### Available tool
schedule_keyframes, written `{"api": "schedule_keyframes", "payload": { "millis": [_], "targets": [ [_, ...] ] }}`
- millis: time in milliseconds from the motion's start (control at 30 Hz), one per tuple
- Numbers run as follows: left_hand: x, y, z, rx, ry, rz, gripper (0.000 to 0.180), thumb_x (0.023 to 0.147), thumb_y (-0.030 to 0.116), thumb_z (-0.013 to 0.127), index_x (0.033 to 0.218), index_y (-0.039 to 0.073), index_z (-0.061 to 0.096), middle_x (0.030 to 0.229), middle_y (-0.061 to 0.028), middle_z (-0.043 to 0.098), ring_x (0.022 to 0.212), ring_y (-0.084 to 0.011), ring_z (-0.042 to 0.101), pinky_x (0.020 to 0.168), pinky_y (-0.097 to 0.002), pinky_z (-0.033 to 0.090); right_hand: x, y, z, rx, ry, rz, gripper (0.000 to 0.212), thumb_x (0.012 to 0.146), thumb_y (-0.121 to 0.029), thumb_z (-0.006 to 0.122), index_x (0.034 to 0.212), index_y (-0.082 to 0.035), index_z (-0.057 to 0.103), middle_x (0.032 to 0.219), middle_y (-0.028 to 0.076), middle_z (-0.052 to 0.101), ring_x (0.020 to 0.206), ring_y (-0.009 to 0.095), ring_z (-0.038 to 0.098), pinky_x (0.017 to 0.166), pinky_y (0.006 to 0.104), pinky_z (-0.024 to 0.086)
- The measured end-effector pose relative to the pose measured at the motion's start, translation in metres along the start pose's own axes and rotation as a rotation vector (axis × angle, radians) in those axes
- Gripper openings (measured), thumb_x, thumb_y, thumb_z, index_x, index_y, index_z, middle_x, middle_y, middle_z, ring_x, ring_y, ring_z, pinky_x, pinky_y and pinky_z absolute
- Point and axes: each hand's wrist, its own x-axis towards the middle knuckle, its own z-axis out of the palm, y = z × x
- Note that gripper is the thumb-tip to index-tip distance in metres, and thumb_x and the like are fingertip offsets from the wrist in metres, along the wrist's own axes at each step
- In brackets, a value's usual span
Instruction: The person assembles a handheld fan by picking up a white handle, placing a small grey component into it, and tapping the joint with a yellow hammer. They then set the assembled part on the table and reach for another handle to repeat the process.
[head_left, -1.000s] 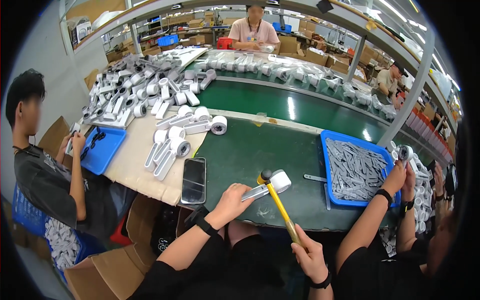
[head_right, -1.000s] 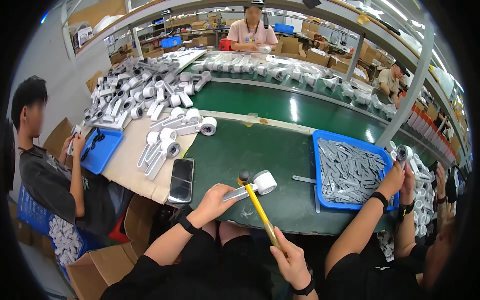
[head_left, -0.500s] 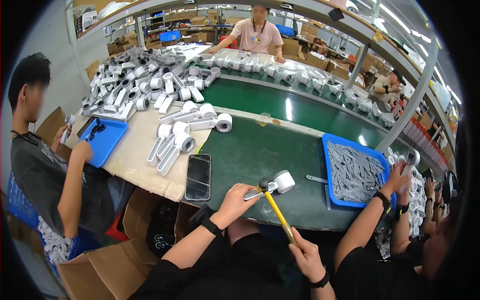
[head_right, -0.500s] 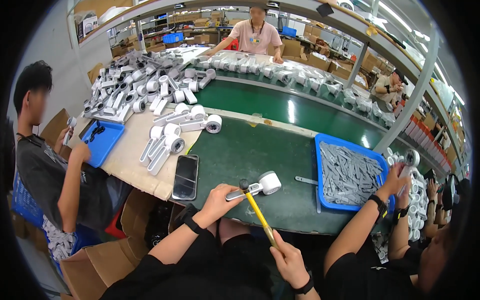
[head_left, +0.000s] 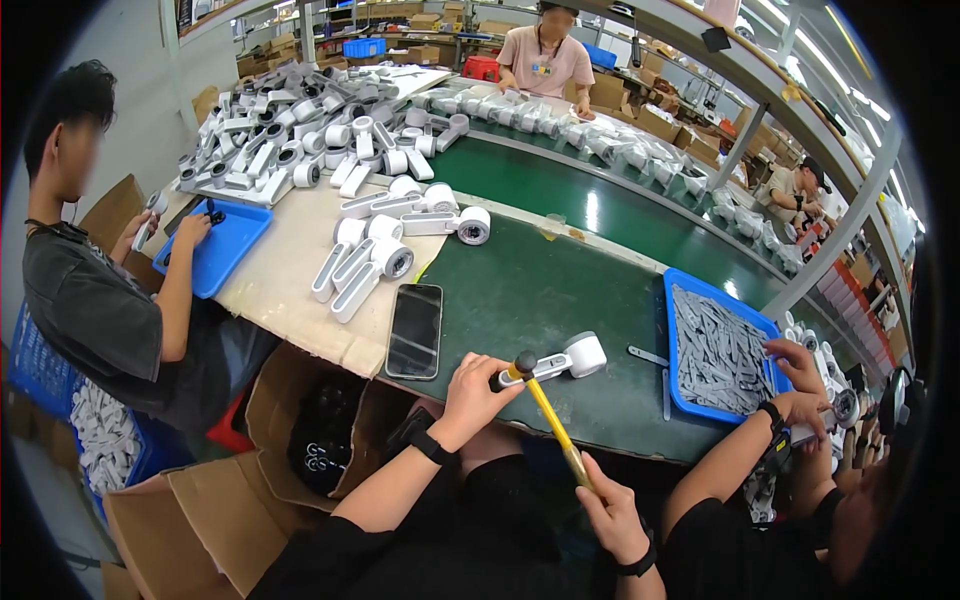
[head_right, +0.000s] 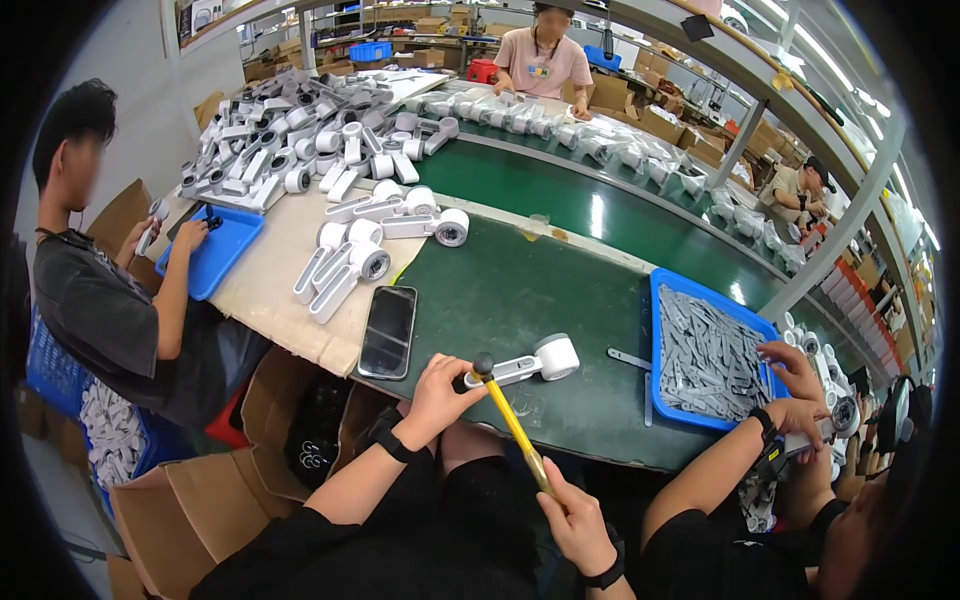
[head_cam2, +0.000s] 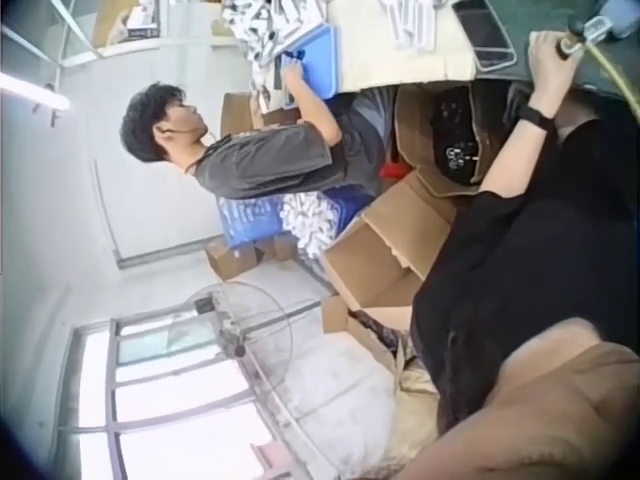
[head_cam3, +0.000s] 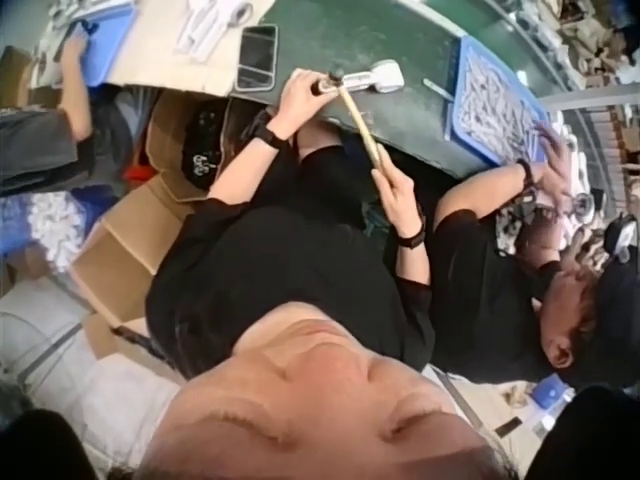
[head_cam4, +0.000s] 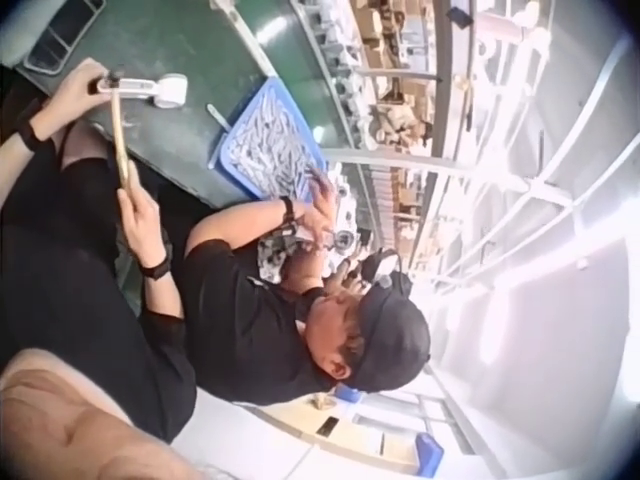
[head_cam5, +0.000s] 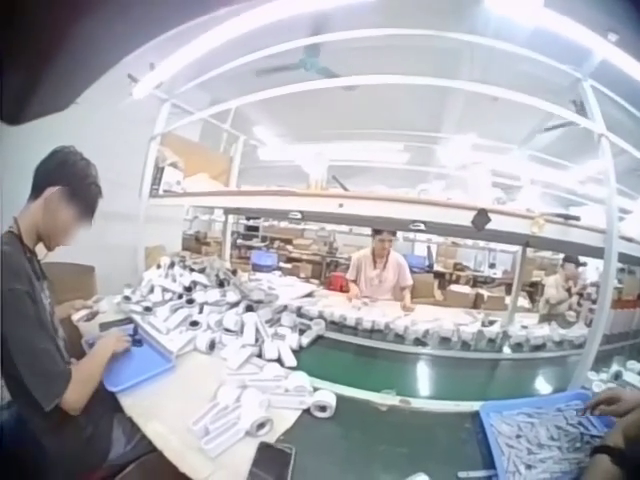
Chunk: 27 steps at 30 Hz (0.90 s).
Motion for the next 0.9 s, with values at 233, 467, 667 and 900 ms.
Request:
{"api": "schedule_keyframes", "payload": {
  "millis": [233, 467, 667, 900],
  "targets": [
    [0.0, -0.005, 0.003, 0.03, 0.022, 0.032, 0.025, 0.072, 0.023, 0.081, 0.09, 0.01, 0.072, 0.082, -0.0034, 0.064, 0.09, -0.025, 0.058, 0.078, -0.0391, 0.044, -0.008, 0.001, 0.004, 0.115, 0.1, -0.066, 0.052, 0.091, -0.002, 0.061, 0.141, 0.002, 0.048, 0.081, 0.011, 0.058, 0.072, 0.012, 0.054, 0.07, 0.0244, 0.045],
    [-0.003, -0.008, 0.002, 0.085, 0.036, 0.033, 0.023, 0.071, 0.024, 0.081, 0.088, 0.012, 0.072, 0.083, -0.0019, 0.064, 0.091, -0.0239, 0.058, 0.077, -0.0386, 0.041, -0.008, -0.014, -0.001, 0.049, 0.097, -0.086, 0.052, 0.09, -0.001, 0.062, 0.14, 0.003, 0.049, 0.079, 0.006, 0.061, 0.072, 0.012, 0.057, 0.07, 0.0258, 0.047],
    [0.0, -0.009, 0.004, 0.192, -0.019, 0.01, 0.021, 0.07, 0.023, 0.08, 0.087, 0.013, 0.072, 0.083, -0.0008, 0.061, 0.093, -0.0229, 0.056, 0.077, -0.0379, 0.039, 0.002, -0.018, 0.001, -0.118, -0.021, -0.078, 0.051, 0.089, -0.001, 0.066, 0.138, -0.002, 0.054, 0.077, 0.014, 0.058, 0.066, 0.022, 0.059, 0.064, 0.0308, 0.046],
    [-0.002, -0.009, 0.006, 0.167, 0.042, 0.028, 0.023, 0.07, 0.028, 0.081, 0.083, 0.012, 0.07, 0.081, -0.0023, 0.059, 0.092, -0.0238, 0.056, 0.077, -0.0377, 0.039, 0.004, -0.01, 0.005, -0.167, -0.02, -0.108, 0.053, 0.088, -0.002, 0.066, 0.139, -0.004, 0.053, 0.073, 0.014, 0.055, 0.063, 0.026, 0.057, 0.062, 0.0331, 0.046]
  ]
}}
